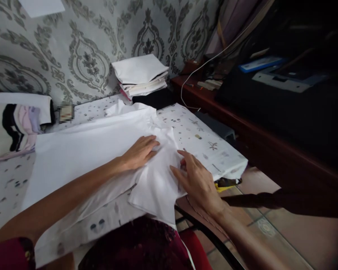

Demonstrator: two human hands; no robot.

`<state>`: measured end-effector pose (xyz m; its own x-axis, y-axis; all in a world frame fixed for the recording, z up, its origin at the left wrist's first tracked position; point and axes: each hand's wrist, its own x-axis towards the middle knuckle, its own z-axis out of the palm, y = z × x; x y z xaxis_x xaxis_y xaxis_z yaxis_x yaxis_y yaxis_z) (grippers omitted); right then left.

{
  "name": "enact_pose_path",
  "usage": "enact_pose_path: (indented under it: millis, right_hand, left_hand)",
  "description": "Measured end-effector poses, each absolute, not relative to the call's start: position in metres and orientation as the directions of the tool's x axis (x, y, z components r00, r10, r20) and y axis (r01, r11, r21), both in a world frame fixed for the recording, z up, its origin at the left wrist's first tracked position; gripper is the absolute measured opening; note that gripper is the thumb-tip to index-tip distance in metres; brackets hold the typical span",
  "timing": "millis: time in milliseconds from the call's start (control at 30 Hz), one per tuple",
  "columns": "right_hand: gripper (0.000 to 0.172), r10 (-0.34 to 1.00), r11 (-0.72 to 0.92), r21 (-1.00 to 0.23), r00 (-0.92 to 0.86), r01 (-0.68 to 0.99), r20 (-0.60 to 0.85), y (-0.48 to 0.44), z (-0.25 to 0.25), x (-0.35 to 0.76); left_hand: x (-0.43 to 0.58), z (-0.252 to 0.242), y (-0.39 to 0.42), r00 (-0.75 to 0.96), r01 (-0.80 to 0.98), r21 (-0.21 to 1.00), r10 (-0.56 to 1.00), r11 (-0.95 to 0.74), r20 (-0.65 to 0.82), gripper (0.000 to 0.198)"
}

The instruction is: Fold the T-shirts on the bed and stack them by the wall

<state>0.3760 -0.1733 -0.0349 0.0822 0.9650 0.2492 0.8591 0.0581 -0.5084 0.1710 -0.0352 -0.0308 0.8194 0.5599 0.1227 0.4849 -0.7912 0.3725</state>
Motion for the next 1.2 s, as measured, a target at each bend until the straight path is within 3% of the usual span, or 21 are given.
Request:
enact_pose_path:
  millis: [67,167,333,467,600,800,933,1033,1100,1200]
  right_hand:
    - [0.044,0.959,0.045,-0.567,0.124,0.822,0.256,-0.201,-0.039,0.365]
    - [0.048,0.953,-0.066,-0.731,0.259,0.679,0.154,-0.24,-0.048,0.342]
    - [0.05,0.897,-0.201,-0.968,0.425,0.15,-0.12,-0.272,-0.069,0.297]
    - [0.057,0.856,-0.205,-0.945,0.421,-0.257,-0.3,-0.269,-0.077,0.283]
    - [0.062,0.816,-0.227,-0.855,0.389,-0.466,-0.428,-0.263,-0.081,0.29]
    - [0.039,0.874,-0.406,-0.833,0.108,-0.377,-0.475,-0.27,-0.08,0.309]
    - [0.04,0.881,-0.358,-0.856,0.169,-0.373,-0.442,-0.272,-0.068,0.319]
    - [0.039,0.881,-0.308,-0.894,0.257,-0.325,-0.397,-0.276,-0.066,0.331]
    - [0.037,0.885,-0.3,-0.925,0.293,-0.233,-0.361,-0.281,-0.071,0.344]
    - [0.036,0.905,-0.281,-0.958,0.315,-0.062,-0.286,-0.288,-0.085,0.368]
  left_hand:
    - [0.163,-0.028,-0.05,0.836,0.459,0.403,0.539,-0.792,0.106,0.031]
    - [0.147,-0.025,-0.071,0.844,0.439,0.462,0.53,-0.771,0.082,0.034]
    - [0.129,-0.025,-0.114,0.862,0.38,0.525,0.497,-0.762,0.097,0.034]
    - [0.114,-0.019,-0.145,0.865,0.358,0.549,0.49,-0.755,0.11,0.037]
    - [0.083,-0.013,-0.17,0.809,0.486,0.46,0.582,-0.743,0.084,0.043]
    - [0.017,-0.003,-0.21,0.605,0.788,0.163,0.796,-0.594,-0.022,0.032]
    - [-0.028,0.006,-0.234,0.435,0.887,-0.092,0.887,-0.452,-0.157,0.032]
    - [-0.059,0.009,-0.249,0.306,0.897,-0.278,0.936,-0.345,-0.175,0.04]
    - [-0.079,0.009,-0.258,0.247,0.907,-0.308,0.956,-0.286,-0.16,0.043]
    - [-0.103,0.009,-0.274,0.212,0.943,-0.238,0.972,-0.232,-0.104,0.043]
